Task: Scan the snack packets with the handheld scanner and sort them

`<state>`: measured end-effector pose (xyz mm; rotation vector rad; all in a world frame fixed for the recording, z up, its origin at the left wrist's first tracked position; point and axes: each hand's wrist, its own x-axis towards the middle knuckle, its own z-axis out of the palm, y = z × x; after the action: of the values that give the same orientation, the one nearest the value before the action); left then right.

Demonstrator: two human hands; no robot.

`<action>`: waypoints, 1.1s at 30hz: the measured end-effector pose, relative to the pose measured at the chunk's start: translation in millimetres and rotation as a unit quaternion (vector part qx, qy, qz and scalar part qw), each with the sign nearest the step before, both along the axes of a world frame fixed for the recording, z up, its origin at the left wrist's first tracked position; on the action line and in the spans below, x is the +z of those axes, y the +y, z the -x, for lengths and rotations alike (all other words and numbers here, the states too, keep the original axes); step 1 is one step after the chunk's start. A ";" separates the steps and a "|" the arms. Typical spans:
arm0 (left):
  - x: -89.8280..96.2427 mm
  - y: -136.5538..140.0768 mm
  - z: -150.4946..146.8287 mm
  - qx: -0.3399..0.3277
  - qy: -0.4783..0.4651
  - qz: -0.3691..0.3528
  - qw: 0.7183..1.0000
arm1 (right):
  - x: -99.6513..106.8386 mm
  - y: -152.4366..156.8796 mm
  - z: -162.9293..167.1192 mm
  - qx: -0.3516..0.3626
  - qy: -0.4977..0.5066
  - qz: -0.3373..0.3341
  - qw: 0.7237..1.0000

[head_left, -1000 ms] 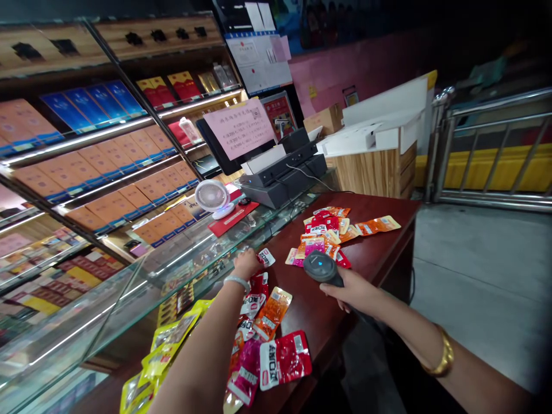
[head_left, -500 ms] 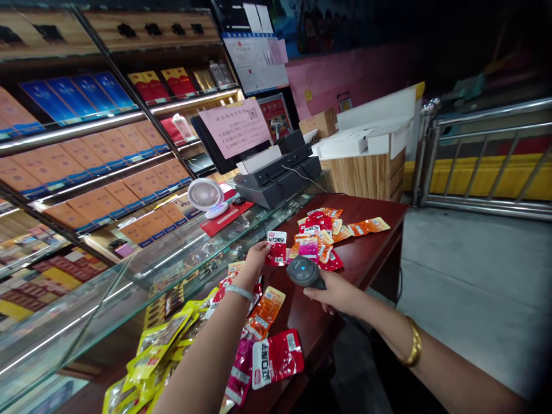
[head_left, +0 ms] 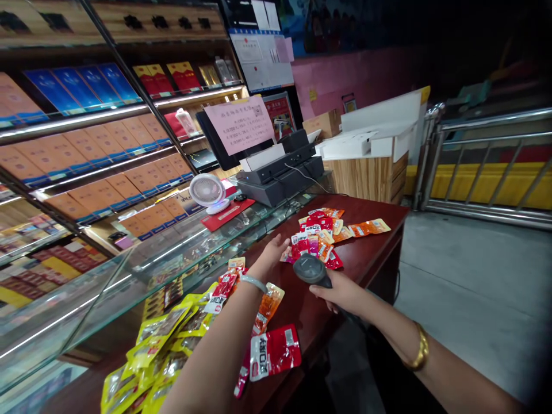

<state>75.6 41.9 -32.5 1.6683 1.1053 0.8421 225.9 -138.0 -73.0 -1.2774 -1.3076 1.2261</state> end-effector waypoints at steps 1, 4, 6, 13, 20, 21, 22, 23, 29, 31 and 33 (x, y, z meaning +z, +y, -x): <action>3.6 -2.3 6.7 0.000 0.054 -0.035 0.998 | 1.4 -3.4 -1.1 0.001 -0.010 0.003 1.000; 17.6 -17.1 38.7 -0.054 0.251 -0.090 0.962 | 3.3 -15.4 -2.8 0.009 -0.040 0.011 0.999; 25.2 -35.2 63.3 -0.057 0.385 -0.120 0.914 | 1.6 -23.2 -1.8 0.012 -0.046 0.008 0.999; 20.8 -100.5 109.5 -0.036 0.595 -0.191 0.780 | -3.4 -42.5 12.7 0.032 -0.040 0.020 0.998; 10.0 -90.5 114.8 -0.027 0.544 -0.133 0.828 | -1.3 -53.7 25.5 0.048 -0.045 0.019 0.998; 9.4 -87.3 115.0 -0.023 0.530 -0.116 0.840 | -1.1 -55.2 26.4 0.052 -0.043 0.019 0.998; 9.0 -84.8 115.0 -0.018 0.512 -0.107 0.852 | -0.9 -56.5 26.9 0.055 -0.041 0.018 0.998; 8.8 -83.2 114.7 -0.013 0.493 -0.107 0.864 | -0.6 -57.5 27.2 0.056 -0.039 0.016 0.998; 10.0 -87.3 108.7 0.006 0.431 -0.143 0.891 | 2.7 -52.1 27.3 0.058 -0.038 0.009 0.998; 11.5 -90.3 105.9 0.006 0.428 -0.145 0.892 | 4.8 -46.6 28.4 0.057 -0.025 -0.004 0.998; 12.9 -92.4 103.8 0.007 0.429 -0.150 0.891 | 6.5 -41.1 29.8 0.059 -0.008 -0.014 0.998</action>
<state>-28.2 -50.5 -19.6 2.3970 1.6217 0.2478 196.1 -179.1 -66.5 -1.2065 -1.4250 1.2773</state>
